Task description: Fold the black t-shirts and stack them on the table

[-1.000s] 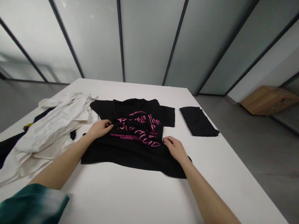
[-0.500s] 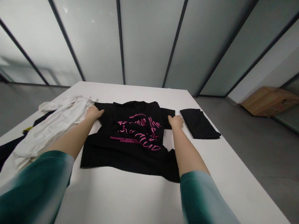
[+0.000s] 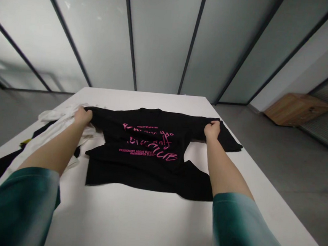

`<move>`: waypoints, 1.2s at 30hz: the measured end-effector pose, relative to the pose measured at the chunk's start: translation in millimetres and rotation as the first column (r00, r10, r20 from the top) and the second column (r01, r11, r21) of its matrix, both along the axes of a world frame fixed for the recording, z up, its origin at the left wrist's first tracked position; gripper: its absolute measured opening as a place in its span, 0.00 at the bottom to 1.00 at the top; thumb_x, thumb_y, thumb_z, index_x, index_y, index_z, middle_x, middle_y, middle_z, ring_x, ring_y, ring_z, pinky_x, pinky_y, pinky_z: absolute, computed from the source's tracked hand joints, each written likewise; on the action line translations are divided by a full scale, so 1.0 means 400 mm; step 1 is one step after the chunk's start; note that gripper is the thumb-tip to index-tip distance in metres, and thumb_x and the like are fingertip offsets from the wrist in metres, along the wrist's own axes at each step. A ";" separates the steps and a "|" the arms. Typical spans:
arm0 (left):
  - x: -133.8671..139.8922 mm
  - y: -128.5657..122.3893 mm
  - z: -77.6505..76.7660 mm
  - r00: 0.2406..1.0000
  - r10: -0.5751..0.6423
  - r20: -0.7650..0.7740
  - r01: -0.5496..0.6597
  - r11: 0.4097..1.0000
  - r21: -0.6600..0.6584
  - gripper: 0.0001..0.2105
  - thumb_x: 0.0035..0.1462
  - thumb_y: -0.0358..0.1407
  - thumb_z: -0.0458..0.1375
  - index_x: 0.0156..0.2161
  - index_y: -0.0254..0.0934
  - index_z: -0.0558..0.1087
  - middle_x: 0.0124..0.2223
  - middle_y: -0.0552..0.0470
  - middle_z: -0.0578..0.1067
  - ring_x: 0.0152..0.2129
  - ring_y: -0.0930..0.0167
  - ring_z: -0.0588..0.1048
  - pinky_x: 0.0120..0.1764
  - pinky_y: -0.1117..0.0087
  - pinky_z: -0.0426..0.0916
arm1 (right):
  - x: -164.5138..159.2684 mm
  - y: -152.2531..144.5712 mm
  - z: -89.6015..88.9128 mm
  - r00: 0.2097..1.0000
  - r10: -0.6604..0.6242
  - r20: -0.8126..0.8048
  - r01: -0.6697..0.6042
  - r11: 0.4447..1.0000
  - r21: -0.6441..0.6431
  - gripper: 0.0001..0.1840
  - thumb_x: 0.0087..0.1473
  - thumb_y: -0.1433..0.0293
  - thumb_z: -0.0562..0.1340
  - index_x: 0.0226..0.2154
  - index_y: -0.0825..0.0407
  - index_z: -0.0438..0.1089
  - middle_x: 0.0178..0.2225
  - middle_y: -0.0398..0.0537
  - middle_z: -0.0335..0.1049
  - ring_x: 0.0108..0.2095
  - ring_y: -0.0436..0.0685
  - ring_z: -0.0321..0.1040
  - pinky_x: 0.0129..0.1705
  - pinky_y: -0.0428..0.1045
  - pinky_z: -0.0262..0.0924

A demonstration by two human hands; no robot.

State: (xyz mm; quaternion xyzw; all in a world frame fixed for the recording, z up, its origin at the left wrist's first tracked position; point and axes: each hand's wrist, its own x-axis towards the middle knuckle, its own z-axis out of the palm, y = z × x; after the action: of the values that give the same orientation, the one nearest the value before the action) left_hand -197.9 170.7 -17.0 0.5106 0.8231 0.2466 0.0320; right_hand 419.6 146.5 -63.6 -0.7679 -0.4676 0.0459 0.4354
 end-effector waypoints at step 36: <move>0.299 -0.365 -0.064 0.519 -0.819 -0.244 0.762 0.573 -0.303 0.17 0.61 0.35 0.54 0.55 0.41 0.72 0.52 0.42 0.73 0.48 0.59 0.72 0.52 0.57 0.66 | -0.312 -0.379 -0.019 0.490 0.756 0.434 -0.672 0.645 -0.364 0.18 0.56 0.57 0.63 0.47 0.47 0.77 0.54 0.57 0.69 0.51 0.68 0.67 0.55 0.63 0.62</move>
State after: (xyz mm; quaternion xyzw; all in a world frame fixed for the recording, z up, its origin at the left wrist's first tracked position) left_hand -78.2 24.7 -42.5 0.8604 0.5070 0.0414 0.0306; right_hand 294.9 -5.1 -71.2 -0.5114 -0.8427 0.0335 0.1651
